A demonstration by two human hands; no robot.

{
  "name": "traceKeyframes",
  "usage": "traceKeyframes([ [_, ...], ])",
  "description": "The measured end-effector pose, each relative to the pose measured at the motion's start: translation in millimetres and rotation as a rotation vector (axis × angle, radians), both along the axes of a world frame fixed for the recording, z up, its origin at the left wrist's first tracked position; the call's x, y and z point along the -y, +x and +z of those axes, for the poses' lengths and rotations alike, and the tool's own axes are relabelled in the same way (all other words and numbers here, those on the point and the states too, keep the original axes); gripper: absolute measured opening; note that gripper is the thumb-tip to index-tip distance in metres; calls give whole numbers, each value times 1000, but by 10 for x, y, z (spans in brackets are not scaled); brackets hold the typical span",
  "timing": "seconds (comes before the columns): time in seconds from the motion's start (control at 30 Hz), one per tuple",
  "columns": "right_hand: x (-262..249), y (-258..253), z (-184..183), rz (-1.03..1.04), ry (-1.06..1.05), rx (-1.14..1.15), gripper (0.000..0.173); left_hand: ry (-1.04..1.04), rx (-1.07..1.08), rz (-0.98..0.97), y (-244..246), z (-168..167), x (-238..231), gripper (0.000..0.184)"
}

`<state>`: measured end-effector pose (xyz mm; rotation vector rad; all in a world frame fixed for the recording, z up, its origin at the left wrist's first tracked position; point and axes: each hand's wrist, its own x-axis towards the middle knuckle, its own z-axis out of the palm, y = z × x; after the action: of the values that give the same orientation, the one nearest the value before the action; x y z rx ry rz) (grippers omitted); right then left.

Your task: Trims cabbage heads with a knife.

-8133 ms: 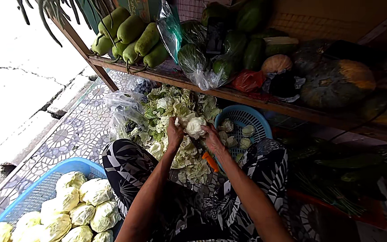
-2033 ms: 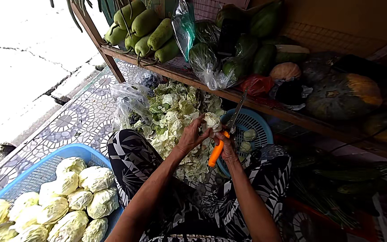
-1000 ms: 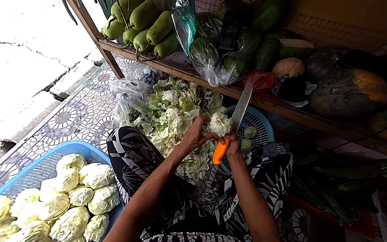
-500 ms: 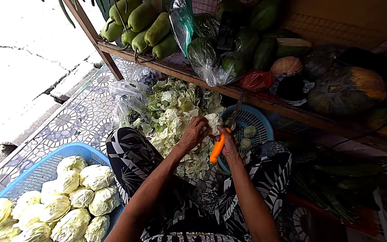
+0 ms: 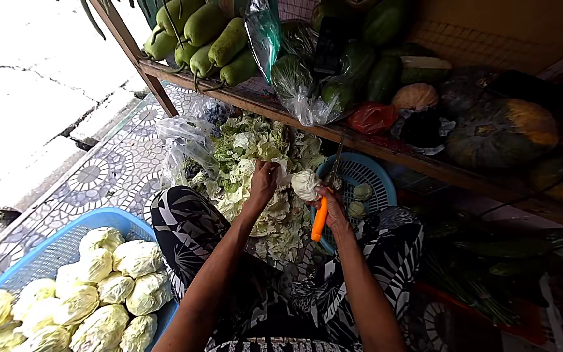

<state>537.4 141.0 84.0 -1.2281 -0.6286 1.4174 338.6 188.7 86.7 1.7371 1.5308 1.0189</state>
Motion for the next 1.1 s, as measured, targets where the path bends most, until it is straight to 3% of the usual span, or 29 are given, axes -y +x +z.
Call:
traceKeyframes([
  [0.1,-8,-21,-30,28,6,55,26,-9,122,-216,26,-10,25,49],
  [0.17,-14,-15,-67,29,25,49,28,5,138,-318,59,9,35,55],
  [0.4,-16,-61,-113,-92,58,-108,23,52,136,-364,116,45,112,37],
  [0.57,-25,-11,-180,-102,74,-266,14,242,204,-349,116,21,141,14],
  [0.67,-32,-12,-192,-109,68,-230,12,337,129,-344,114,-14,123,16],
  [0.73,-33,-23,-177,-112,60,-169,12,432,-29,-373,106,-11,113,29],
  [0.8,-29,-44,-157,-109,49,-116,12,533,-122,-367,119,-17,123,19],
  [0.9,-23,-42,-166,-91,46,-31,16,513,-58,-295,122,-2,131,8],
  [1.0,-23,-40,-193,-77,40,19,20,366,23,-343,29,60,81,21],
  [1.07,-17,-51,-207,-76,30,27,17,309,-72,-462,4,96,81,44],
  [1.1,-19,-53,-220,-73,28,32,17,316,-136,-504,18,90,92,44],
])
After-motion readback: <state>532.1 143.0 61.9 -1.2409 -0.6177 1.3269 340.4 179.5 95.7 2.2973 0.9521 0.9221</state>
